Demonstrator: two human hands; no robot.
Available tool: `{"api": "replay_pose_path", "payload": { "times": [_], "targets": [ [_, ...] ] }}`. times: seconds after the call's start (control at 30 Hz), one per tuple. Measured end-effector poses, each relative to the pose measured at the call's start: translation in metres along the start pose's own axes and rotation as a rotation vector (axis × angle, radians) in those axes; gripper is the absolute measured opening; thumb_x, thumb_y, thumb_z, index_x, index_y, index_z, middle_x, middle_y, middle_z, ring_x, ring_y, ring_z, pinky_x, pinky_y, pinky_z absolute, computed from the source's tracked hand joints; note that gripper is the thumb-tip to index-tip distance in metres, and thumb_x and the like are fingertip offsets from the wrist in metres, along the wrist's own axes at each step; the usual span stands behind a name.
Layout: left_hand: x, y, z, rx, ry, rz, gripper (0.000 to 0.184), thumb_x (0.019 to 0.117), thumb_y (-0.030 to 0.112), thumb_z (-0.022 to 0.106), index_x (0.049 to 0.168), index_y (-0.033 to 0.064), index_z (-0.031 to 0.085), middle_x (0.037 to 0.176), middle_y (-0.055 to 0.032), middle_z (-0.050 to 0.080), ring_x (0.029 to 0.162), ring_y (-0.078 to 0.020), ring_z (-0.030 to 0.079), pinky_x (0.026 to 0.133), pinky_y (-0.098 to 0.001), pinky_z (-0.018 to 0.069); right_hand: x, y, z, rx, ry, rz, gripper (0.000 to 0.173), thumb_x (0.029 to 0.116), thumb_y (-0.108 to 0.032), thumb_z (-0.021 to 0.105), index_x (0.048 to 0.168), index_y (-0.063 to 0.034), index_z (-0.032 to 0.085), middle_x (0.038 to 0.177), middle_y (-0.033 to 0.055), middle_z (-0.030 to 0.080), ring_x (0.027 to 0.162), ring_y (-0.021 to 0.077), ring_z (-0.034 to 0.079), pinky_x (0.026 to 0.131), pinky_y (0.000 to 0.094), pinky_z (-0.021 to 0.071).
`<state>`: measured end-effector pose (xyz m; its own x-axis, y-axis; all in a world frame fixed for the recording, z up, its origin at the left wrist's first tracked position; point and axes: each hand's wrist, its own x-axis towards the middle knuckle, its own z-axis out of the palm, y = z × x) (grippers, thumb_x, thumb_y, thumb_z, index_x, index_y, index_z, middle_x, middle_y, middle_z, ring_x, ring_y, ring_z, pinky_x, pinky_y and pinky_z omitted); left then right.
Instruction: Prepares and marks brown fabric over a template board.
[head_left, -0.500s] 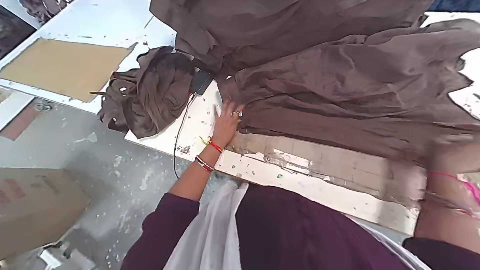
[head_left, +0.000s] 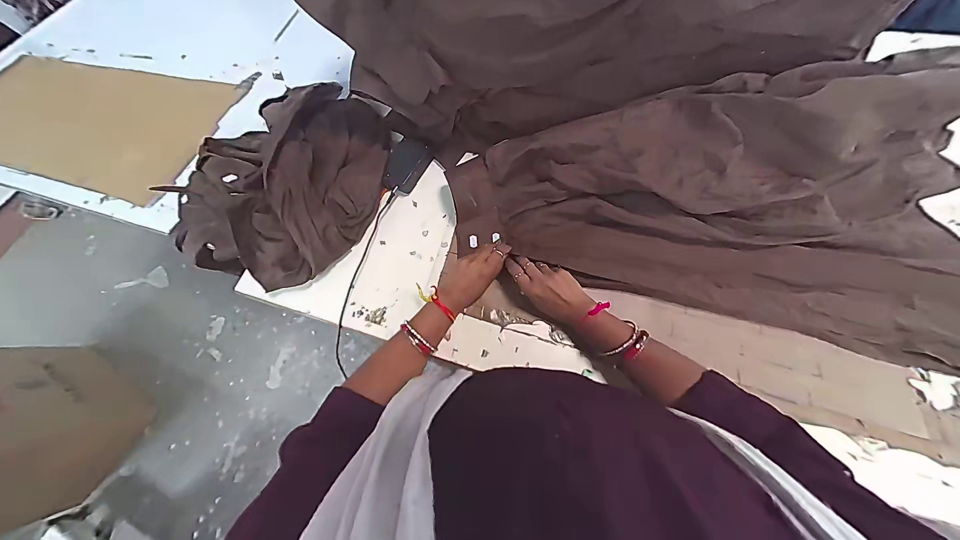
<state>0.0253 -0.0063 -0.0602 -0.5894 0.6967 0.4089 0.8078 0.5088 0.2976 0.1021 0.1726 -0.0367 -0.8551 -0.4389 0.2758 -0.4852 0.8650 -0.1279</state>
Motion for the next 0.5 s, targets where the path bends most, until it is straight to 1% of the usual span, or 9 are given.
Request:
{"api": "replay_pose_path", "payload": {
  "times": [0.1,0.17,0.27,0.3,0.33,0.37,0.4,0.43,0.5],
  "targets": [
    [-0.002,0.000,-0.002,-0.012,0.027,0.007,0.023,0.0977,0.002,0.058,0.114,-0.0057,0.072,0.111,-0.0228,0.075,0.095,-0.0393,0.076,0.078,-0.0511,0.0619,0.004,0.006,0.009,-0.013,0.098,-0.056,0.021,0.0929,0.004,0.057,0.108,0.0061,0.071,0.099,0.0234,0.075,0.080,0.0402,0.075,0.057,0.0492,0.0575],
    [-0.002,-0.002,-0.001,-0.021,0.092,0.028,0.023,0.0947,0.000,0.059,0.112,-0.0048,0.074,0.102,-0.0208,0.077,0.087,-0.0367,0.077,0.073,-0.0488,0.0626,0.009,0.012,0.017,-0.007,0.194,-0.053,0.017,0.0918,0.001,0.059,0.100,0.0026,0.074,0.090,0.0200,0.075,0.075,0.0371,0.075,0.053,0.0471,0.0559],
    [-0.004,-0.003,-0.003,-0.079,0.134,0.031,0.022,0.0934,-0.001,0.057,0.105,-0.0071,0.074,0.097,-0.0211,0.077,0.082,-0.0365,0.077,0.071,-0.0482,0.0623,0.013,0.011,0.014,0.042,0.190,0.009,0.016,0.0916,-0.001,0.060,0.097,0.0031,0.074,0.088,0.0207,0.074,0.074,0.0386,0.074,0.054,0.0495,0.0553],
    [-0.004,-0.002,-0.003,-0.086,0.145,0.045,0.021,0.0925,0.000,0.057,0.100,-0.0079,0.075,0.097,-0.0209,0.077,0.082,-0.0359,0.077,0.070,-0.0473,0.0620,0.013,0.011,0.014,0.046,0.200,0.024,0.015,0.0908,-0.001,0.060,0.095,0.0038,0.074,0.087,0.0208,0.074,0.073,0.0388,0.074,0.054,0.0495,0.0554],
    [-0.005,-0.002,-0.003,-0.085,0.146,0.067,0.021,0.0932,0.004,0.056,0.095,-0.0075,0.074,0.101,-0.0198,0.078,0.087,-0.0342,0.078,0.074,-0.0456,0.0622,0.013,0.012,0.016,0.030,0.235,0.030,0.015,0.0896,-0.002,0.060,0.091,0.0033,0.074,0.083,0.0196,0.074,0.070,0.0374,0.073,0.053,0.0478,0.0547],
    [-0.005,-0.004,-0.001,-0.081,0.152,0.095,0.024,0.0959,0.009,0.056,0.093,-0.0067,0.074,0.103,-0.0186,0.078,0.091,-0.0324,0.078,0.077,-0.0436,0.0624,0.012,0.013,0.019,0.010,0.271,0.031,0.014,0.0888,-0.003,0.060,0.087,0.0022,0.074,0.080,0.0179,0.073,0.067,0.0356,0.073,0.051,0.0461,0.0540],
    [-0.006,-0.006,0.001,-0.073,0.161,0.122,0.028,0.0987,0.015,0.056,0.095,-0.0061,0.074,0.103,-0.0177,0.078,0.093,-0.0308,0.078,0.079,-0.0420,0.0625,0.012,0.013,0.021,-0.008,0.292,0.032,0.014,0.0887,-0.004,0.061,0.085,0.0008,0.074,0.079,0.0164,0.073,0.067,0.0340,0.073,0.051,0.0449,0.0537],
    [-0.007,-0.007,0.002,-0.067,0.161,0.138,0.028,0.0994,0.016,0.056,0.098,-0.0058,0.075,0.103,-0.0176,0.078,0.094,-0.0304,0.078,0.080,-0.0418,0.0625,0.012,0.013,0.023,-0.031,0.302,0.027,0.014,0.0895,-0.006,0.062,0.084,-0.0008,0.074,0.078,0.0149,0.073,0.066,0.0324,0.072,0.050,0.0436,0.0533],
    [-0.009,-0.011,0.001,-0.038,0.132,0.161,0.022,0.0980,0.011,0.059,0.100,-0.0047,0.075,0.100,-0.0181,0.078,0.092,-0.0315,0.078,0.078,-0.0433,0.0628,0.011,0.013,0.025,-0.077,0.320,0.011,0.015,0.0909,-0.008,0.062,0.082,-0.0032,0.074,0.077,0.0128,0.073,0.065,0.0303,0.072,0.048,0.0419,0.0522]
  ]
}}
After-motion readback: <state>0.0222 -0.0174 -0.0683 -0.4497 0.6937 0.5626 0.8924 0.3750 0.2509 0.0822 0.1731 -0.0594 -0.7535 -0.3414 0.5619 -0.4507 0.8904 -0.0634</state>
